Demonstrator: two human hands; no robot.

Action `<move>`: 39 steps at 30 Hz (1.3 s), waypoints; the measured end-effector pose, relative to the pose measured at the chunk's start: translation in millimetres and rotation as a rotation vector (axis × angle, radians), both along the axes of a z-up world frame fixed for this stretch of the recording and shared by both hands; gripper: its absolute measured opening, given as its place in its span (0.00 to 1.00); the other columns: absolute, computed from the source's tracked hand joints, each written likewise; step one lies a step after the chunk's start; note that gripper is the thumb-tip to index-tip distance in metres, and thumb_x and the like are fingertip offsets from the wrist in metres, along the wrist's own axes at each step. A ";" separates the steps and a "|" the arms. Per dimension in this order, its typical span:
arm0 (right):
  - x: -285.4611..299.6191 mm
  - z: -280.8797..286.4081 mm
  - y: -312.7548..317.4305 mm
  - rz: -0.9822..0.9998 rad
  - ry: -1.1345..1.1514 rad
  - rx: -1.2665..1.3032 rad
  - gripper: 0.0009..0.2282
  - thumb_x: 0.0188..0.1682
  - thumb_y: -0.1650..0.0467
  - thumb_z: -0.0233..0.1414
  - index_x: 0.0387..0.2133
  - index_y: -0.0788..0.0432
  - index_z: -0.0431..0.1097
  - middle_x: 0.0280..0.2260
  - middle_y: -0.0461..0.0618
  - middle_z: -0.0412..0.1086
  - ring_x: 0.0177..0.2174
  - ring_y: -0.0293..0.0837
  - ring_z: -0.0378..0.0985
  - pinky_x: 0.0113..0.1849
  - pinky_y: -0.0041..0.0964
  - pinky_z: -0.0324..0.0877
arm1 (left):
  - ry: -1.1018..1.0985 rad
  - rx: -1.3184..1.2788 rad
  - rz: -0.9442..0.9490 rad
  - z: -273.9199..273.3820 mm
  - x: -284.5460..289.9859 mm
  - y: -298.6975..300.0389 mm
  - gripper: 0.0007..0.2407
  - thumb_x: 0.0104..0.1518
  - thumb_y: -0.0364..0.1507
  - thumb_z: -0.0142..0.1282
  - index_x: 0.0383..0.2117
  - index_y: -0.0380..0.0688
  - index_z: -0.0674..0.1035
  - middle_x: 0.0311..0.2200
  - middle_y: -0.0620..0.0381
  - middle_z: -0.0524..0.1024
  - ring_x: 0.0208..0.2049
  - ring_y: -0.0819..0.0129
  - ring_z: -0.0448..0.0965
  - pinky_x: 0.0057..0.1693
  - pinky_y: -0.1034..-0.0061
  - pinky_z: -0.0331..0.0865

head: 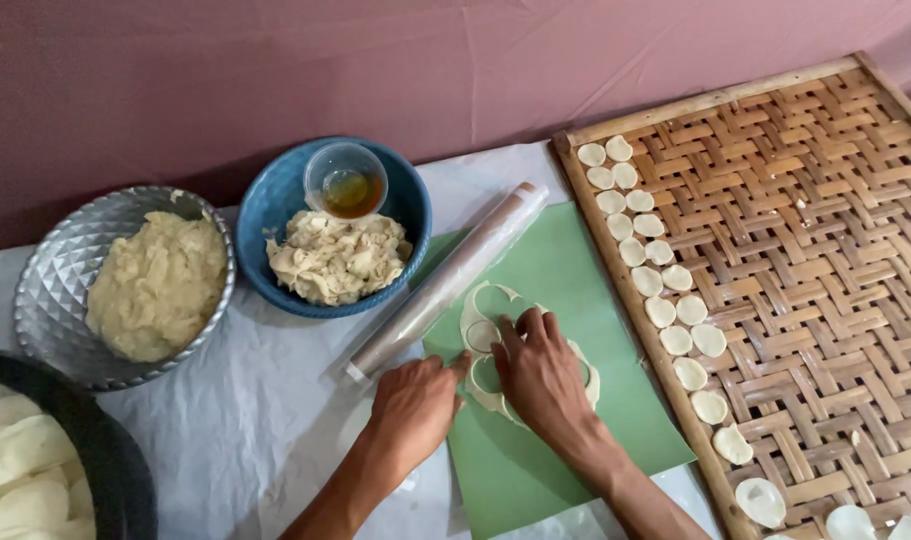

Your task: Rolling out dough with a rolling pin and cutting small circles to place on a woven tray.

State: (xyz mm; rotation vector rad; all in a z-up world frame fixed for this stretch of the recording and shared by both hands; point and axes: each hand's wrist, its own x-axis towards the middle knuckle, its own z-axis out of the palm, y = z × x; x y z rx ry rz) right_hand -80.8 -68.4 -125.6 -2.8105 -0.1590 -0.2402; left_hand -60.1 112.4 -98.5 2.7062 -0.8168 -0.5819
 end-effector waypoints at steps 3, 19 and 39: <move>-5.4 0.0 8.6 0.007 -0.036 0.007 0.14 0.48 0.69 0.55 0.44 0.65 0.73 0.38 0.56 0.66 0.34 0.51 0.69 0.31 0.45 0.71 | -0.033 -0.023 0.012 -3.1 -3.1 3.0 0.23 0.55 0.26 0.62 0.59 0.41 0.74 0.30 0.47 0.79 0.28 0.54 0.81 0.35 0.60 0.75; -7.7 11.9 17.5 -0.097 0.019 0.437 0.03 0.46 0.73 0.57 0.31 0.61 0.74 0.30 0.51 0.75 0.25 0.48 0.78 0.29 0.42 0.74 | 0.010 -0.002 -0.002 3.1 -0.6 5.0 0.22 0.56 0.25 0.60 0.60 0.46 0.75 0.28 0.47 0.78 0.28 0.54 0.80 0.36 0.59 0.74; -24.5 59.6 -87.3 -0.185 -0.117 1.030 0.06 0.52 0.73 0.56 0.41 0.63 0.74 0.26 0.52 0.76 0.31 0.41 0.80 0.41 0.41 0.76 | 0.134 -0.950 0.094 48.5 26.5 -81.8 0.10 0.56 0.27 0.64 0.43 0.48 0.84 0.30 0.57 0.86 0.35 0.64 0.88 0.45 0.69 0.80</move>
